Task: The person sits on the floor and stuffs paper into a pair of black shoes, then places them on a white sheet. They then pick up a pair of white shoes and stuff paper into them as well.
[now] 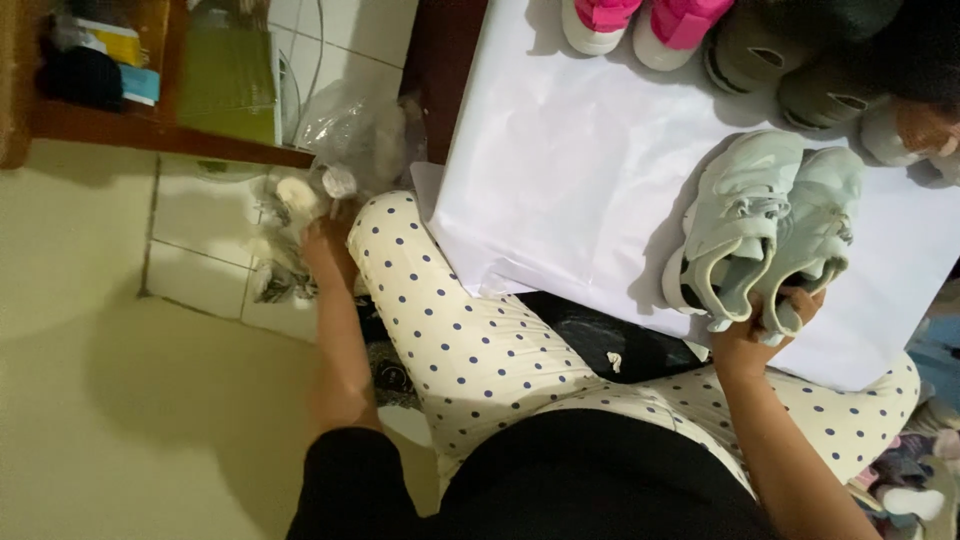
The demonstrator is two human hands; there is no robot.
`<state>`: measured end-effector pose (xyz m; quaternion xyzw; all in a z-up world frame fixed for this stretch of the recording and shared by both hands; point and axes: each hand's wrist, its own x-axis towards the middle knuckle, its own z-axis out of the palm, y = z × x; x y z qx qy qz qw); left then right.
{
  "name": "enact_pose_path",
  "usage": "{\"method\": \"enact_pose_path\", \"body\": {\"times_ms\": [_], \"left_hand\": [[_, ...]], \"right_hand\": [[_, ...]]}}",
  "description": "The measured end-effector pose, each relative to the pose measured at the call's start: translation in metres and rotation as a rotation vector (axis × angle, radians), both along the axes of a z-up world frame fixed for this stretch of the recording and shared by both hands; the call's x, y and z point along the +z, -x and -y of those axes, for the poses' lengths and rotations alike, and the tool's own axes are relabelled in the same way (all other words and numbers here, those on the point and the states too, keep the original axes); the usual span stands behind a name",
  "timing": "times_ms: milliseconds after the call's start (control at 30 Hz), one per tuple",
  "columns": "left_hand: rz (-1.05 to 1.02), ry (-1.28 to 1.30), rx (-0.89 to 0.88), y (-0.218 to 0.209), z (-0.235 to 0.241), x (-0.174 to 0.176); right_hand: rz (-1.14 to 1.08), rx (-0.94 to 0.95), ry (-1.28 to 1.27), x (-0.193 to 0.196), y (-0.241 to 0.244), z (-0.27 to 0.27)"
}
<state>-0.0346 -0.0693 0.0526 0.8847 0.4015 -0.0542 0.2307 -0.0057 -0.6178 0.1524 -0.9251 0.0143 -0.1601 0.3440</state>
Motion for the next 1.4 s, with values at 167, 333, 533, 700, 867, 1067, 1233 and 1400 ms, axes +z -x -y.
{"method": "enact_pose_path", "body": {"times_ms": [167,333,533,700,867,1067,1233,1400], "left_hand": [[0.543,0.57,0.416,0.008,0.051,0.097],[0.531,-0.516,-0.301,0.044,-0.004,0.022],[0.618,-0.815,-0.193,0.03,0.032,0.094],[0.673,-0.854,-0.283,0.006,0.104,0.181],[0.743,-0.697,-0.479,0.0,0.171,0.221],[0.788,-0.664,-0.599,0.012,0.186,0.199],[0.808,-0.671,-0.615,0.013,0.188,0.19],[0.811,-0.614,-0.655,0.026,0.205,0.184]], "right_hand": [[0.218,0.023,-0.028,0.03,-0.011,-0.024],[0.287,0.087,-0.165,0.034,-0.012,-0.024],[0.321,0.115,-0.378,-0.015,-0.007,0.009],[0.196,0.265,-0.382,0.024,0.001,0.012],[0.188,0.355,-0.419,0.018,0.002,0.03],[0.462,0.29,-0.251,0.085,-0.015,0.016],[0.376,0.497,-0.273,0.136,-0.031,-0.056],[0.215,0.725,-0.236,0.15,-0.041,-0.125]]}}
